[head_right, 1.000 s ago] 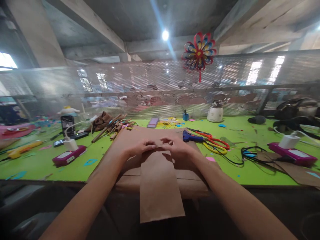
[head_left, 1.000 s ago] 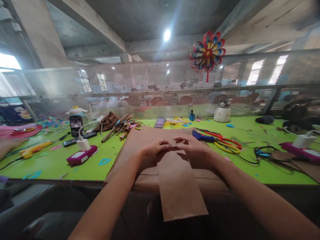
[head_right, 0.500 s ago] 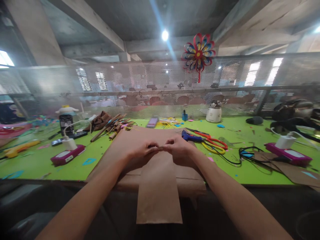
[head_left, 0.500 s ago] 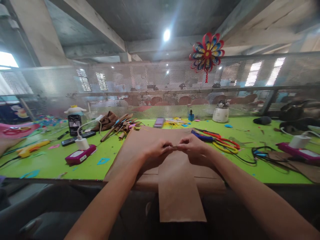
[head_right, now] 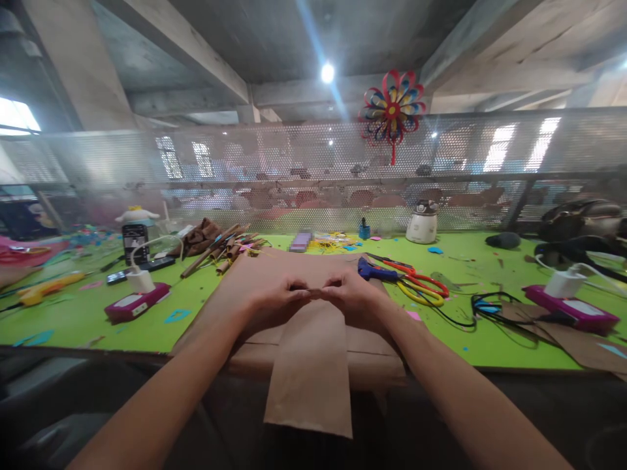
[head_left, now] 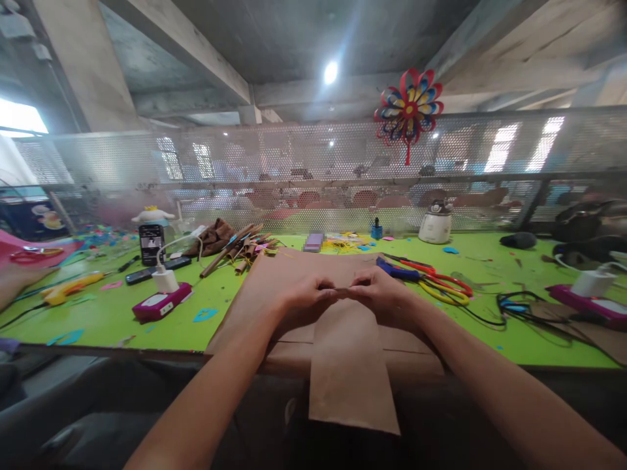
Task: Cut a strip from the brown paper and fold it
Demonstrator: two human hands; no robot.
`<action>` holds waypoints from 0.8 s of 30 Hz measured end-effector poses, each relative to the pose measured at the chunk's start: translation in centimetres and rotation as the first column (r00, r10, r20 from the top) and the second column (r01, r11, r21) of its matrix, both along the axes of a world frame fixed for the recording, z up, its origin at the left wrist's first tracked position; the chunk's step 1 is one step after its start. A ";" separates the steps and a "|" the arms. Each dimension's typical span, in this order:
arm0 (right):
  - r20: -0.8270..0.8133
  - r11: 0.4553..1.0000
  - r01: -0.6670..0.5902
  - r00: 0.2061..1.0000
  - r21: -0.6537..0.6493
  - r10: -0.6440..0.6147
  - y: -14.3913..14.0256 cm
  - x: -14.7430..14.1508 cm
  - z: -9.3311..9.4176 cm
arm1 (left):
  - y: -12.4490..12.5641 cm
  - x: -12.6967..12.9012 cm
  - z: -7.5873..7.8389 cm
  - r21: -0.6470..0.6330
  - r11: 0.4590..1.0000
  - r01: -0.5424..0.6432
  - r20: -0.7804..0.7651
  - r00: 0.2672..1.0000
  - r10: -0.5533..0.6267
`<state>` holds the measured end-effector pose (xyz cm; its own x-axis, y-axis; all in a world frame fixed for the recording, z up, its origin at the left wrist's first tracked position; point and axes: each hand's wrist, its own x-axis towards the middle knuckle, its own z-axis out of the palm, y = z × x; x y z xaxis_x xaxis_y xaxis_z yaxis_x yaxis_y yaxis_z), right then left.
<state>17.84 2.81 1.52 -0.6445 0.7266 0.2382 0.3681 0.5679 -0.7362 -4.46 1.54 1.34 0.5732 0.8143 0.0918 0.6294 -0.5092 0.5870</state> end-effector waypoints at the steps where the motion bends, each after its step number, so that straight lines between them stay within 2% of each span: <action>1: 0.007 1.000 0.006 1.000 -0.004 -0.006 0.3 0.1 -0.1 | 0.1 -0.2 0.0 -0.014 1.000 -0.004 0.001 1.000 0.004; 7: 0.055 0.999 -0.050 0.997 -0.004 0.050 1.4 0.7 0.1 | 0.5 -0.7 -0.1 -0.069 0.997 0.025 0.076 0.997 -0.019; 14: 0.000 0.983 -0.088 0.996 -0.159 0.089 -0.9 0.2 0.3 | 0.6 -0.9 -0.3 -0.073 0.997 -0.026 0.064 0.997 0.031; 21: 0.030 0.989 -0.090 0.995 -0.115 0.094 -2.0 -0.3 1.0 | 0.1 -0.3 -0.4 -0.116 0.992 0.054 0.180 0.983 -0.033; 24: 0.038 0.990 -0.069 0.997 -0.124 0.074 -2.0 -0.2 1.1 | 0.0 -0.1 -0.3 -0.119 0.992 0.048 0.178 0.984 -0.026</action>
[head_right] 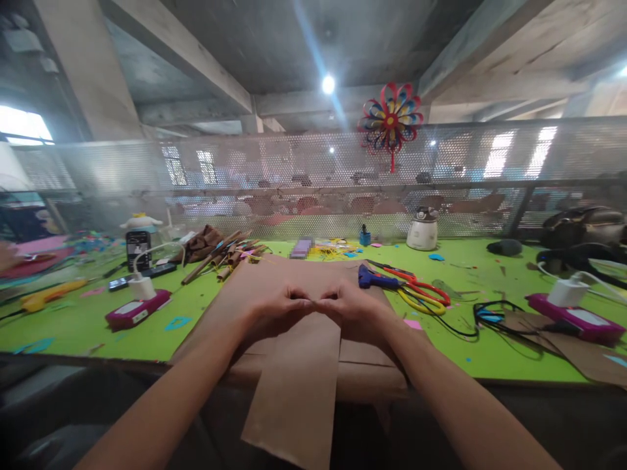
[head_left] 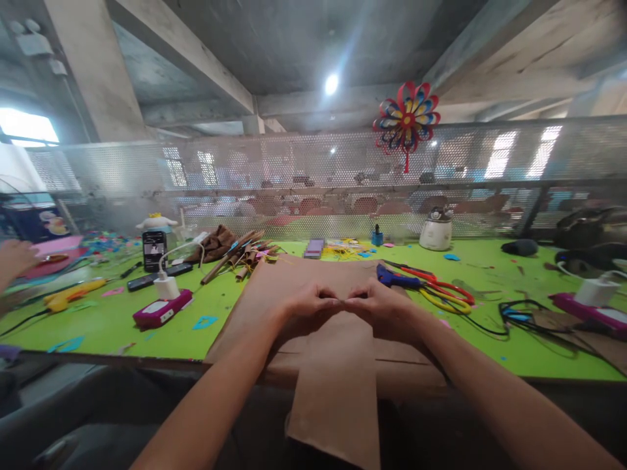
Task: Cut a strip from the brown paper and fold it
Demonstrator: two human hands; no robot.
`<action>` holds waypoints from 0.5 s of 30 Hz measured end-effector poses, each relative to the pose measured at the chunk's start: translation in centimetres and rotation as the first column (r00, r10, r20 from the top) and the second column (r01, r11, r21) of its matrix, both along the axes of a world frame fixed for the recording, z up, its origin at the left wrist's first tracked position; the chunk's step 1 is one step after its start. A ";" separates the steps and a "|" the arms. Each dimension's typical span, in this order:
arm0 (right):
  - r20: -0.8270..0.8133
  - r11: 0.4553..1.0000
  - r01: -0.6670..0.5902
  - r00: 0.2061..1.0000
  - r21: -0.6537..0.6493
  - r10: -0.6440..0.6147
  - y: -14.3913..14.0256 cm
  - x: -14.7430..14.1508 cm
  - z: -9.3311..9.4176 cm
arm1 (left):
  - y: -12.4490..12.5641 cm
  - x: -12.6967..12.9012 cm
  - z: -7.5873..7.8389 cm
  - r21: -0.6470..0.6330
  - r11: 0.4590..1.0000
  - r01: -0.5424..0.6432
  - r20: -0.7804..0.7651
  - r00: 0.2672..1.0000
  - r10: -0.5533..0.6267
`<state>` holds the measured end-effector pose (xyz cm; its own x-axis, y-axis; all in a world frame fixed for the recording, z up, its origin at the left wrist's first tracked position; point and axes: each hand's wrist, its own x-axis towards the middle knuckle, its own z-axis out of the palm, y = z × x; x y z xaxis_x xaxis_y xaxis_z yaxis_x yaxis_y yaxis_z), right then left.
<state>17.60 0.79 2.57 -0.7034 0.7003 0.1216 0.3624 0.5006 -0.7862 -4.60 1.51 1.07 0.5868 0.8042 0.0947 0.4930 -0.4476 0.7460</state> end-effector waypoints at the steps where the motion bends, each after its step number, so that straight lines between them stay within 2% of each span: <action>1: 0.014 1.000 0.015 1.000 0.005 -0.015 0.1 0.0 0.0 | 0.0 -0.1 0.1 0.000 1.000 -0.010 0.000 1.000 0.010; 7: 0.065 0.994 0.044 0.997 0.101 -0.051 1.7 0.1 -0.4 | 0.4 -0.8 0.1 -0.025 0.999 -0.044 0.030 0.999 0.045; 12: 0.055 0.998 -0.032 0.998 0.052 0.030 2.9 0.7 -0.6 | 0.9 -0.9 -0.1 0.056 0.997 -0.059 0.000 0.998 0.059; 15: 0.024 0.995 -0.099 0.995 0.023 0.098 3.2 1.5 -0.2 | 0.8 -0.8 0.1 0.044 0.995 -0.085 0.006 0.996 0.085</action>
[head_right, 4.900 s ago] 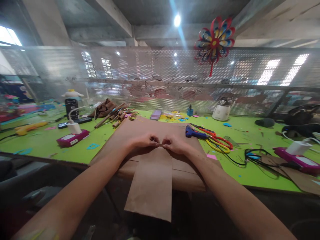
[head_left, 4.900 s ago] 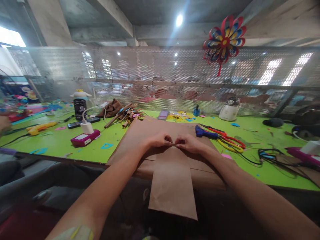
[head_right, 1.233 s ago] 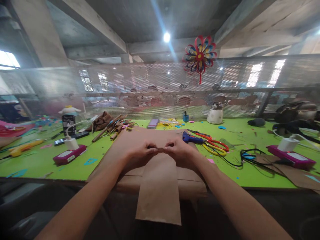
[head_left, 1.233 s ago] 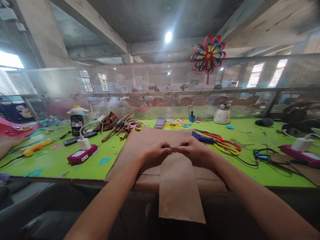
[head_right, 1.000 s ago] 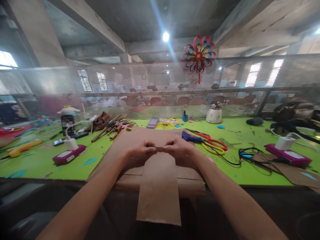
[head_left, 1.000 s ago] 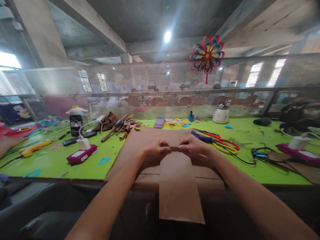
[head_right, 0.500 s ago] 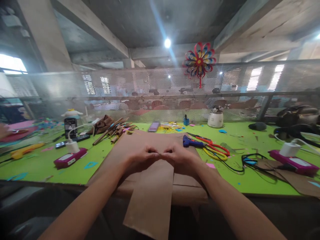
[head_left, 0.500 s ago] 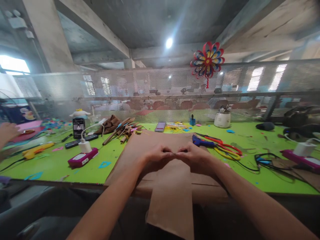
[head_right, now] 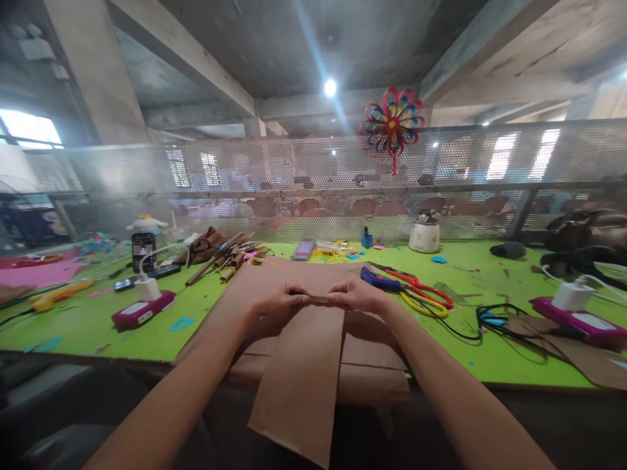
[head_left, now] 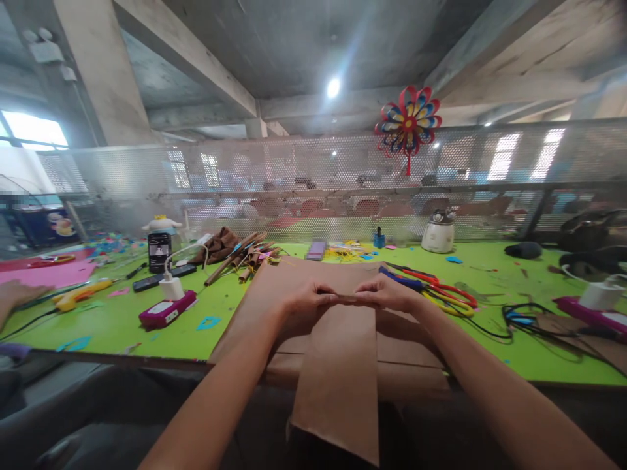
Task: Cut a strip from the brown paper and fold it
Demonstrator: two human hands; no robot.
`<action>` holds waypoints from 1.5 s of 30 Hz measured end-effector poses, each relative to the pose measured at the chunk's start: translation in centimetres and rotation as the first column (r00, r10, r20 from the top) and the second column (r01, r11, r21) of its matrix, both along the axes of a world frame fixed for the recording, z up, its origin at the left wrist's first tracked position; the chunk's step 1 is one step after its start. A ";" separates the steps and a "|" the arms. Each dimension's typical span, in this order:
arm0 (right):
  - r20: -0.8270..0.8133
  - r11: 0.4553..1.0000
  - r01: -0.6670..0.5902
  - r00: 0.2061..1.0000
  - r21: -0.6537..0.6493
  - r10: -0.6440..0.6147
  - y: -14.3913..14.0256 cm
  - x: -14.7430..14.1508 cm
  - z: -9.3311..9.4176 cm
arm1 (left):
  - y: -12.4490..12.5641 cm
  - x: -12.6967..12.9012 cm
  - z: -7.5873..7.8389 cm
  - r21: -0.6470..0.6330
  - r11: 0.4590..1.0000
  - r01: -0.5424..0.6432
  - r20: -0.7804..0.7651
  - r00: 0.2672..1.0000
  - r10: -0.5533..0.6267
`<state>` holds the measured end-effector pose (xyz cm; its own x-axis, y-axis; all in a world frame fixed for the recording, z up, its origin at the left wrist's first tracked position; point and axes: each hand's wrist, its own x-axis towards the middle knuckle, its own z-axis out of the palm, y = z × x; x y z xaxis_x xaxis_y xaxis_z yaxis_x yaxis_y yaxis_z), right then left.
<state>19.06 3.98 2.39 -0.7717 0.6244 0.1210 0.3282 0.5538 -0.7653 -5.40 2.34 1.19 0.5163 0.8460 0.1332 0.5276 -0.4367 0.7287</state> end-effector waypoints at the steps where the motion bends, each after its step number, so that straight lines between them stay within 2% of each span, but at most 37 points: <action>1: -0.010 1.000 -0.011 1.000 -0.021 0.011 0.0 0.2 0.1 | -0.1 0.0 0.2 -0.013 1.000 -0.004 0.008 1.000 0.004; 6: -0.077 0.995 0.004 0.997 -0.104 -0.013 0.4 0.9 0.2 | -0.9 0.0 1.5 -0.088 0.996 -0.007 0.081 0.997 0.014; 8: -0.200 0.988 0.040 0.977 -0.148 -0.069 0.7 0.9 0.0 | -1.3 -0.2 1.7 -0.140 0.990 0.006 0.152 0.988 0.016; 10: -0.385 0.979 0.049 0.914 -0.200 -0.124 0.8 0.8 -0.3 | -1.5 -0.3 1.7 -0.211 0.977 0.040 0.274 0.962 0.020; 12: -0.514 0.974 -0.023 0.852 -0.224 -0.099 0.6 0.5 -0.4 | -1.7 -0.3 1.3 -0.291 0.951 0.103 0.387 0.922 0.018; 15: -0.477 0.956 -0.226 0.872 -0.189 0.112 -0.4 -0.4 -0.3 | -1.7 0.1 0.6 -0.399 0.891 0.216 0.459 0.888 -0.009; 18: -0.428 0.941 -0.324 0.867 -0.097 0.254 -1.3 -1.1 -0.1 | -1.8 0.6 -0.1 -0.476 0.829 0.294 0.505 0.863 -0.016; 21: -0.460 0.949 -0.312 0.850 -0.048 0.257 -1.7 -1.5 -0.1 | -2.1 1.1 -0.5 -0.532 0.776 0.340 0.533 0.846 -0.005; 24: -0.492 0.967 -0.228 0.858 -0.112 0.145 -1.7 -1.5 -0.3 | -2.7 1.4 -0.5 -0.577 0.732 0.363 0.519 0.855 -0.015; 26: -0.510 0.970 -0.145 0.860 -0.195 0.026 -1.7 -1.4 -0.3 | -2.9 1.5 -0.3 -0.574 0.751 0.327 0.516 0.857 0.021; 28: -0.471 0.946 -0.093 0.879 -0.312 -0.068 -1.7 -1.1 -0.3 | -2.7 1.5 -0.1 -0.539 0.805 0.249 0.530 0.842 0.094; 30: -0.365 0.906 -0.074 0.926 -0.418 -0.093 -1.6 -0.8 -0.2 | -2.1 1.4 0.2 -0.481 0.864 0.152 0.541 0.826 0.156; 32: -0.242 0.900 -0.037 0.967 -0.434 -0.077 -1.4 -0.5 -0.1 | -1.4 1.2 0.3 -0.417 0.906 0.069 0.532 0.827 0.181; 35: -0.083 0.961 0.034 0.995 -0.273 -0.059 -0.8 -0.5 -0.5 | -0.6 1.1 0.3 -0.329 0.944 -0.015 0.430 0.888 0.164; 38: 0.050 0.998 0.045 0.998 -0.035 -0.043 0.2 -0.9 -1.3 | -0.4 1.2 0.0 -0.197 0.980 -0.008 0.190 0.981 0.046; 41: 0.117 0.986 -0.021 0.993 0.166 0.002 0.9 -1.7 -2.0 | -0.4 1.5 -0.4 -0.060 0.998 0.024 -0.029 0.999 -0.026; 45: 0.145 0.956 -0.040 0.989 0.292 -0.003 1.1 -2.3 -2.6 | 0.0 1.4 -0.9 0.050 0.999 -0.008 -0.144 0.990 0.015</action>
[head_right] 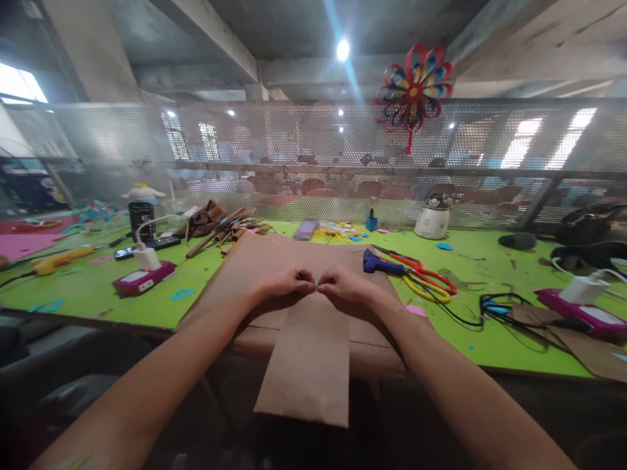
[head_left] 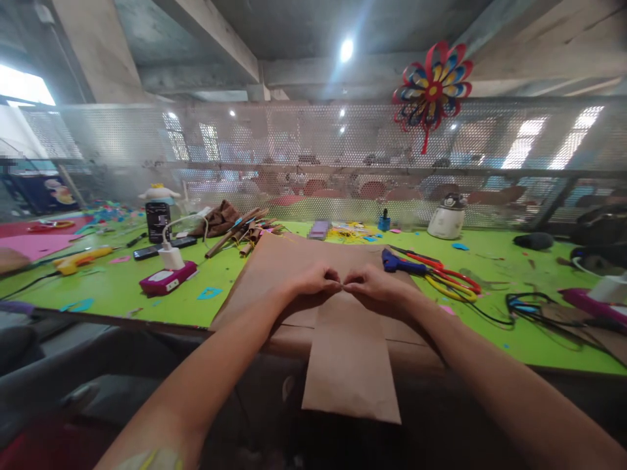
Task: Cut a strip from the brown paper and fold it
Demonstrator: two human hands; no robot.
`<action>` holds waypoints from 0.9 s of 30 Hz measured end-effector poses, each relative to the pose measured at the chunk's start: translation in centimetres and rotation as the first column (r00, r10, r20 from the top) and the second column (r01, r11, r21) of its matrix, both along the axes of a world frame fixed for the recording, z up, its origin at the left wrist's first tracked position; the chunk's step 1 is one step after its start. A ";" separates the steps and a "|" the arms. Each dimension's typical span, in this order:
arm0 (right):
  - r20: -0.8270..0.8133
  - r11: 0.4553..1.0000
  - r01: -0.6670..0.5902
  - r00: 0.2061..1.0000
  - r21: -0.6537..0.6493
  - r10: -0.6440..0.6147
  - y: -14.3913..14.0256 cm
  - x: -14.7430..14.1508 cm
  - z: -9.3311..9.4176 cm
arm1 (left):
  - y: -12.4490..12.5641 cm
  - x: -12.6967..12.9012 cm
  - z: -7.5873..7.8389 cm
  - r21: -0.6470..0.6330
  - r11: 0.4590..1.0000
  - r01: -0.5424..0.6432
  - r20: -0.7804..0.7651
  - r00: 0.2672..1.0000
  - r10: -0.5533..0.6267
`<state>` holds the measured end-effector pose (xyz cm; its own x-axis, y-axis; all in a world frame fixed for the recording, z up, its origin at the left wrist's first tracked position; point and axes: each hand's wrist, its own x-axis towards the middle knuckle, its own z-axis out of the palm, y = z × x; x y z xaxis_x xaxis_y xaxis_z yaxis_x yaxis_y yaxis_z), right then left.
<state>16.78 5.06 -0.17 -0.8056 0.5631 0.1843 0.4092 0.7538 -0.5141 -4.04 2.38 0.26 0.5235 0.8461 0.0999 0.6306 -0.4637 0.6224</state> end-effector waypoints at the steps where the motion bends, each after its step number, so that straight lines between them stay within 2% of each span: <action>1: 0.006 1.000 0.007 1.000 0.018 -0.007 0.0 0.0 0.0 | 0.1 -0.1 -0.1 0.015 1.000 0.002 -0.021 1.000 -0.002; 9: 0.013 0.995 0.017 1.000 0.096 -0.018 -0.3 0.7 -0.5 | 0.5 -0.2 -0.8 0.120 0.991 0.060 -0.136 0.990 -0.044; 14: 0.041 0.988 0.016 0.999 0.157 -0.023 -0.3 0.2 -0.7 | 0.6 0.5 -1.4 0.162 0.985 0.064 -0.105 0.993 -0.047; 19: 0.089 0.977 0.007 0.996 0.215 -0.027 -1.0 -0.1 0.1 | 0.6 0.8 -1.9 0.216 0.975 0.059 -0.065 0.997 -0.046; 27: 0.134 0.972 -0.010 0.991 0.235 -0.022 -2.1 0.6 0.9 | 0.3 0.8 -1.9 0.203 0.979 0.028 -0.084 0.996 -0.011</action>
<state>17.37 2.92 0.75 -0.8289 0.5215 0.2022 0.4669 0.8442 -0.2632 -3.21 2.67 -1.63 0.5537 0.8016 0.2255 0.6649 -0.5886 0.4598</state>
